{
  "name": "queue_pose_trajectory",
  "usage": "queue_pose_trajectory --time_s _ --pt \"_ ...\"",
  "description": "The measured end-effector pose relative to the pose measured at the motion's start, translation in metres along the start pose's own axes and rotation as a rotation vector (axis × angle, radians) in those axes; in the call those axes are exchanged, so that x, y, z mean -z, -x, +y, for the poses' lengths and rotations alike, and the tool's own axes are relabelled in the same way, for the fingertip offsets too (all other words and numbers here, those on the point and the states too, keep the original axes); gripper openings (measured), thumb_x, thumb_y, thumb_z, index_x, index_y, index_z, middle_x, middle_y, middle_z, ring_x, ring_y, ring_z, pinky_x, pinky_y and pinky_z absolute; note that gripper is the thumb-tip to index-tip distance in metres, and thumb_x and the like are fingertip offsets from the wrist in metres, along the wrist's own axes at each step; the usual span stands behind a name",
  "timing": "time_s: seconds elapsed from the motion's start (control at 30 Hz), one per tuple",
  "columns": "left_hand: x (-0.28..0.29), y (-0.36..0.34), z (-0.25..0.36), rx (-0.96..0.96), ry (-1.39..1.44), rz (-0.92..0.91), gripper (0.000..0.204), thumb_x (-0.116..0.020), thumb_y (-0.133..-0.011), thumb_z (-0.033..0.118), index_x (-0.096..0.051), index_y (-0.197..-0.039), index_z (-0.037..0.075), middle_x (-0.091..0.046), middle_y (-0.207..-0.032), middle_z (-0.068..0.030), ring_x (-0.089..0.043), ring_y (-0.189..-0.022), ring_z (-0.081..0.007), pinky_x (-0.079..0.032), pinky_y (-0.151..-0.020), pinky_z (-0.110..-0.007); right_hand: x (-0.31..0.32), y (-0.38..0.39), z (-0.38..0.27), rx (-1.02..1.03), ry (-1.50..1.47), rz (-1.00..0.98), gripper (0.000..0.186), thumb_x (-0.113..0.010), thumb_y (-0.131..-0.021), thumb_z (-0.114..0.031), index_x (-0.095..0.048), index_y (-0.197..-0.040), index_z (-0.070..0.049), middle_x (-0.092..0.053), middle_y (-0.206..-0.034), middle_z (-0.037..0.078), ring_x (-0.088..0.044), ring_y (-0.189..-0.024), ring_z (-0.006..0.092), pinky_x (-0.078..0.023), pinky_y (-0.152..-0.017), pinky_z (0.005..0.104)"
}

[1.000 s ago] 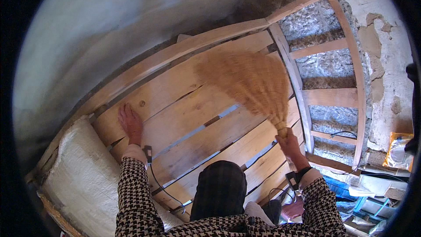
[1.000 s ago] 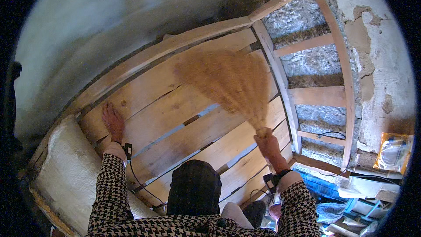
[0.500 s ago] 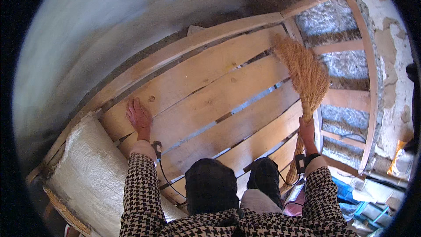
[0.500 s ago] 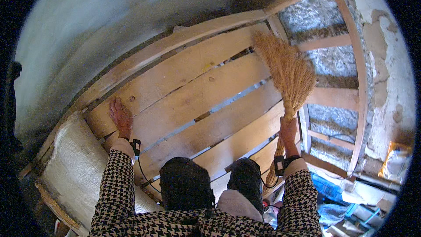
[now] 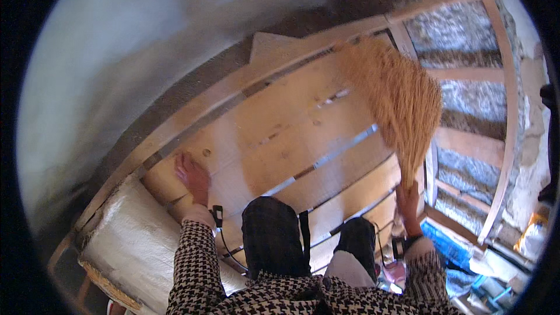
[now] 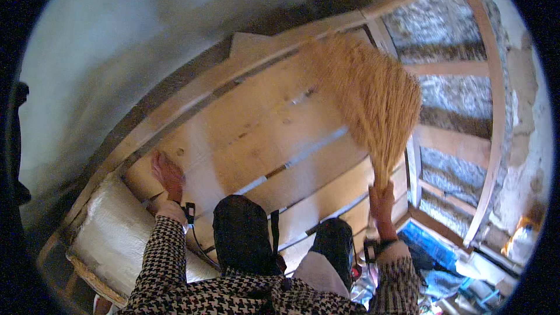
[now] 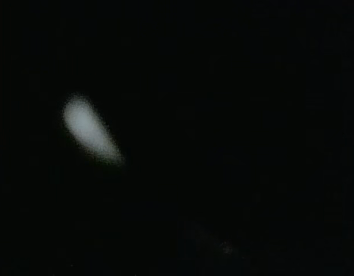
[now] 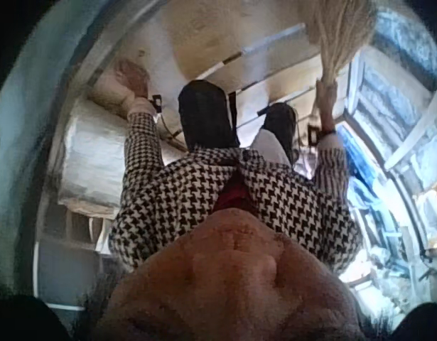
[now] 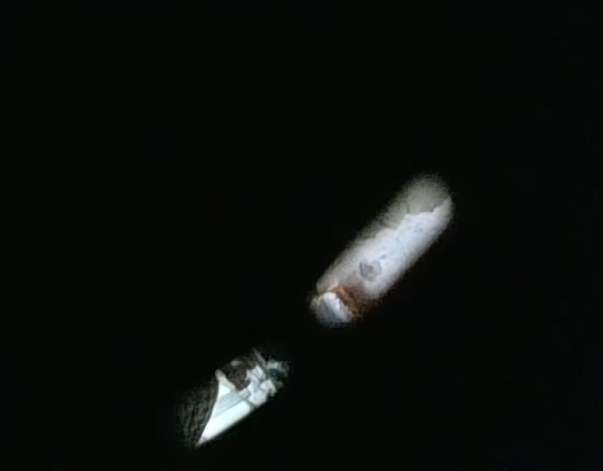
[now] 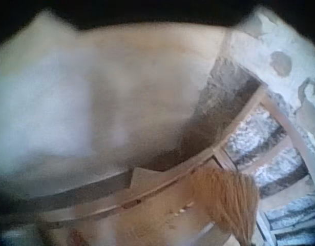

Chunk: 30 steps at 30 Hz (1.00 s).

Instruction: The person sweeps debris from the floor and a wooden bed frame using a straw broom and a dustpan. They move the bed frame to access the area underneath, sweep the floor and the bed slats, and collect the swept debris into the dustpan.

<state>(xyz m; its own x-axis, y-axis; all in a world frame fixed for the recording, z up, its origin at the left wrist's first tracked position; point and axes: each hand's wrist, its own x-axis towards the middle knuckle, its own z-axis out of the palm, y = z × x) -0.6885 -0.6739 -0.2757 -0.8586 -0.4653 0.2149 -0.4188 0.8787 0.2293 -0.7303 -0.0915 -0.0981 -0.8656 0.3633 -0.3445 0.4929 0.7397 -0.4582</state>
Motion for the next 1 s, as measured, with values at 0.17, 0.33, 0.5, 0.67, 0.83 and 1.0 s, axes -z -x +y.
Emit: queue_pose_trajectory --time_s 0.17,0.33,0.5,0.67,0.83,1.0 --pt "0.0 0.0 -0.005 -0.048 -0.007 0.012 0.041 -0.05 -0.084 0.009 -0.042 -0.124 0.006 -0.04 -0.133 -0.018 -0.035 -0.123 -0.0371 -0.029 -0.099 -0.048 0.023 0.023 -0.034 0.108 0.41 -0.418 0.054 -0.065 -0.08 -0.033 -0.039 -0.121 -0.011 -0.063 -0.09 0.026 -0.06 -0.085 0.0446 -0.05 -0.07 0.0503" --pt "-0.001 0.004 -0.008 -0.012 0.05 -0.009 0.041 -0.05 -0.083 0.008 -0.043 -0.123 0.006 -0.039 -0.133 -0.0182 -0.036 -0.122 -0.038 -0.028 -0.1 -0.049 0.027 -0.027 -0.025 0.009 0.585 -0.251 0.047 -0.061 -0.084 -0.03 -0.039 -0.119 -0.007 -0.062 -0.084 0.022 -0.061 -0.076 0.0394 -0.048 -0.063 0.0451" --pt "-0.006 0.002 -0.007 -0.002 0.045 0.006 0.041 -0.053 -0.08 0.004 -0.046 -0.12 0.007 -0.039 -0.13 -0.0165 -0.034 -0.123 -0.0371 -0.028 -0.1 -0.049 0.028 -0.054 -0.028 -0.022 0.066 0.196 0.031 -0.06 -0.087 -0.023 -0.045 -0.107 -0.005 -0.048 -0.063 0.002 -0.044 -0.046 0.0097 -0.038 -0.04 0.0254" --pt "-0.005 0.008 -0.006 0.097 0.033 -0.062 0.042 -0.056 -0.078 0.003 -0.047 -0.118 0.008 -0.039 -0.129 -0.0144 -0.035 -0.121 -0.0359 -0.03 -0.1 -0.048 -0.008 -0.058 -0.087 0.04 -0.314 0.027 0.03 -0.059 -0.086 -0.014 -0.042 -0.11 -0.006 -0.047 -0.07 0.0 -0.043 -0.049 0.0058 -0.039 -0.042 0.0199" --pt "-0.005 0.007 -0.008 0.055 0.034 -0.045 0.046 -0.058 -0.073 0.006 -0.047 -0.118 0.008 -0.039 -0.128 -0.0147 -0.035 -0.12 -0.0368 -0.03 -0.1 -0.048 -0.072 -0.118 -0.182 0.498 0.053 -0.125 0.045 -0.065 -0.08 -0.011 -0.043 -0.118 -0.001 -0.059 -0.093 0.011 -0.056 -0.079 0.0233 -0.048 -0.071 0.0338" --pt "0.001 0.003 -0.005 0.06 0.06 -0.042 0.047 -0.058 -0.073 0.006 -0.047 -0.119 0.008 -0.039 -0.13 -0.0142 -0.037 -0.118 -0.0364 -0.031 -0.099 -0.048 -0.146 -0.178 -0.304 0.814 0.26 -0.438 0.049 -0.065 -0.08 -0.015 -0.042 -0.121 -0.001 -0.05 -0.116 0.025 -0.051 -0.104 0.0393 -0.043 -0.087 0.0417"
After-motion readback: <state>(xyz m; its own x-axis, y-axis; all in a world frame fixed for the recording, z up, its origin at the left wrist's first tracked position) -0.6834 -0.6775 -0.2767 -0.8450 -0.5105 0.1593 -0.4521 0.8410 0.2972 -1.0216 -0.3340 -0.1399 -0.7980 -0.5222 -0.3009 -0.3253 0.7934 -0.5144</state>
